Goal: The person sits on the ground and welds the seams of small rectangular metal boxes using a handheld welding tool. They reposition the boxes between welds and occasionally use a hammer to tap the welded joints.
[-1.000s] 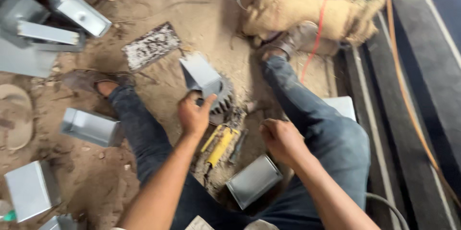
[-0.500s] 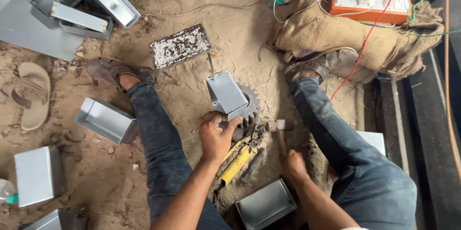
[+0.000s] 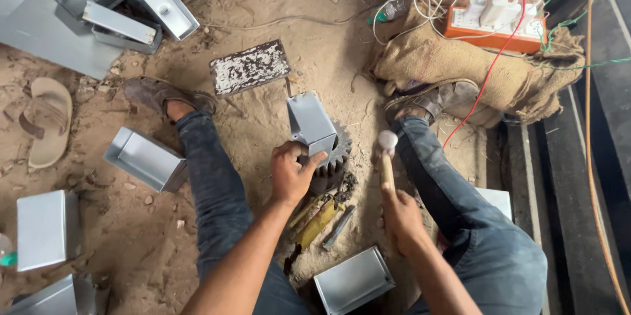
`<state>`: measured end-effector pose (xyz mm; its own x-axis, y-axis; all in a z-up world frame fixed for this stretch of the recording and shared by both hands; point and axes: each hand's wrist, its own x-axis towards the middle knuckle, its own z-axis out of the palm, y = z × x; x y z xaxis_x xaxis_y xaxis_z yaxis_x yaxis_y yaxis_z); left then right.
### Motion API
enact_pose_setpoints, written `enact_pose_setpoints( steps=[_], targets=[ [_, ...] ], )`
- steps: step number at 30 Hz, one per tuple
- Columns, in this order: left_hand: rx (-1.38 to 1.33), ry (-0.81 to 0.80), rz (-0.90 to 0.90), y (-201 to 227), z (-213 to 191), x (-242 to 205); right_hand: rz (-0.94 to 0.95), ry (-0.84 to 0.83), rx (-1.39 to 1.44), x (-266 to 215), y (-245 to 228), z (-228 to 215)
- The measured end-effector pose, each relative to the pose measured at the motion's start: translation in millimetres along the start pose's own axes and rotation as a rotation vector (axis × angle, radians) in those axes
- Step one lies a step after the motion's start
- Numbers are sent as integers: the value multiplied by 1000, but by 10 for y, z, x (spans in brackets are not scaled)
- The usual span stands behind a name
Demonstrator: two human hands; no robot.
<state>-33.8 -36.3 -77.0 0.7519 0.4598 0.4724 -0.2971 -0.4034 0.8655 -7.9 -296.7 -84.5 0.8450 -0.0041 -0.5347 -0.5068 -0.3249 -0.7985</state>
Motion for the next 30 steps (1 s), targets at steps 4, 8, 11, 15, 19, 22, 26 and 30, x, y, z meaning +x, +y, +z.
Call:
enact_pose_setpoints(
  steps=[4,8,11,15,19,22,26,30],
  targets=[
    [51,-3,8,30,-7,19,24,-155,157,-767,-744,-285],
    [53,37,-16,17,24,8,-282,-236,194,-1297,-1413,-617],
    [14,57,27,-7,50,16,-630,-580,303,-1300,-1724,-653],
    [42,15,21,-15,66,53,-323,-203,-214,-1126,-1542,-204],
    [214,83,108,13,63,71,-138,-380,-208,-1061,-1490,-65],
    [238,47,123,22,41,37,-79,-367,-169,-1167,-1527,-78],
    [147,-37,-12,-21,25,46,-28,-243,-124,-1303,-1645,-77],
    [125,16,50,-53,63,16,-82,-296,25,-1362,-1691,-134]
  ],
)
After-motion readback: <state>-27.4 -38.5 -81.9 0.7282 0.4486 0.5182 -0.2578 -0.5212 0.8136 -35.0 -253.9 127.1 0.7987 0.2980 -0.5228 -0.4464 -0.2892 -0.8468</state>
